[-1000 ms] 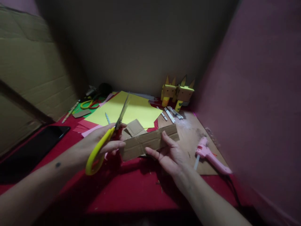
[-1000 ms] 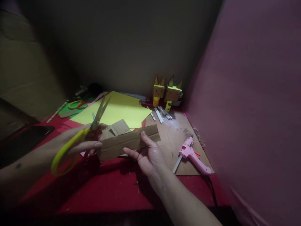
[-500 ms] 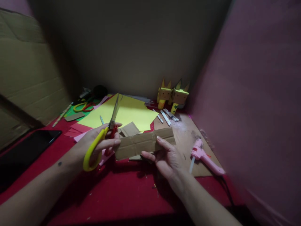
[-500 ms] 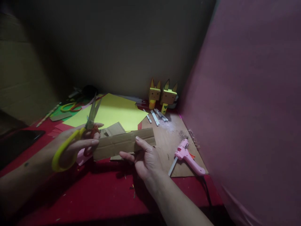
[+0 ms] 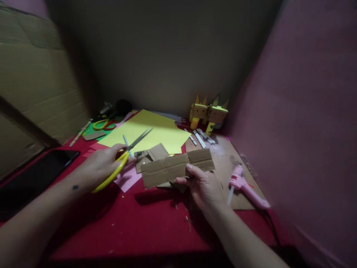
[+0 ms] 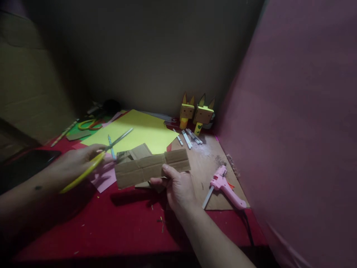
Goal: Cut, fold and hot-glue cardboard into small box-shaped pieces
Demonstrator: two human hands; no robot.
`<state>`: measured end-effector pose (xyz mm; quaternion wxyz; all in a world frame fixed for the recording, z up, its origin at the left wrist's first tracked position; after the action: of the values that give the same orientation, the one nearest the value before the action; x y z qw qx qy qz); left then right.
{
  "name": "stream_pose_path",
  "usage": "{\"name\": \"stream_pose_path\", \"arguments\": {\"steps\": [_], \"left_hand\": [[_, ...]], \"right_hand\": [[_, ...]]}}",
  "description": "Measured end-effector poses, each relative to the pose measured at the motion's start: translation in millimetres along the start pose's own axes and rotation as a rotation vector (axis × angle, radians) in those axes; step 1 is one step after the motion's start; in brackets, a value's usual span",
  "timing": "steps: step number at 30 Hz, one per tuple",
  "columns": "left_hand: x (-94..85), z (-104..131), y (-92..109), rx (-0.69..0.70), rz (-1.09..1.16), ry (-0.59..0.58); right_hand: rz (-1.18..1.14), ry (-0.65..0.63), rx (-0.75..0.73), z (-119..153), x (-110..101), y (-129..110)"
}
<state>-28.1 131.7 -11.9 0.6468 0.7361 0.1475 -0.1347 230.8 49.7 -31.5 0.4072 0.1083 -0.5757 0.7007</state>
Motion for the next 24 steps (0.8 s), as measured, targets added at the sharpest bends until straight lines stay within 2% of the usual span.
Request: {"name": "stream_pose_path", "arguments": {"steps": [2,4,5,10,12,14,15,16,18,19,21,23,24], "left_hand": [[-6.4,4,-2,0.102,-0.381,0.007],[-5.1,11,-2,0.229,-0.757,-0.01],[-3.0,15,-2,0.277,-0.875,-0.03],[-1.6,21,1,0.353,-0.931,-0.104],[-4.2,23,14,0.418,-0.914,-0.056],[-3.3,29,29,0.419,-0.801,0.009],[1.3,34,35,0.365,-0.675,-0.001],[11.3,39,37,0.259,-0.498,-0.08],[42.3,52,40,0.009,-0.043,-0.312],[55.1,57,42,-0.1,0.167,-0.353],[68.1,58,49,-0.21,0.481,-0.285],[67.8,51,54,-0.217,0.61,-0.207],[65.0,45,57,-0.203,0.616,-0.214]], "right_hand": [[-0.014,-0.004,-0.001,0,0,0],[-0.016,-0.008,0.008,1,1,1],[-0.017,-0.007,0.012,1,1,1],[-0.059,-0.006,0.021,1,1,1],[-0.102,0.01,0.031,-1,0,1],[-0.158,0.032,0.055,-3,0,3],[-0.186,0.04,0.072,-3,0,4],[-0.212,0.042,0.088,-2,1,6],[-0.228,0.007,0.103,2,5,9],[-0.206,-0.045,0.099,6,9,10],[-0.109,-0.182,0.075,14,17,10],[-0.012,-0.283,0.027,19,21,7],[0.001,-0.306,0.003,20,21,4]]}}
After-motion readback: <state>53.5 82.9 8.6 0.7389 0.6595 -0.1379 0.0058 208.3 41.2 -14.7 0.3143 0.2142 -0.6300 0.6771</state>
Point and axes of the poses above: each hand's wrist, its own z-axis away from the middle knuckle, its own x-axis out of the palm, y = z × x, the point moved 6 cm from there along -z, towards the middle knuckle, and after that the axes turned 8 degrees about y, right-handed, at the moved point
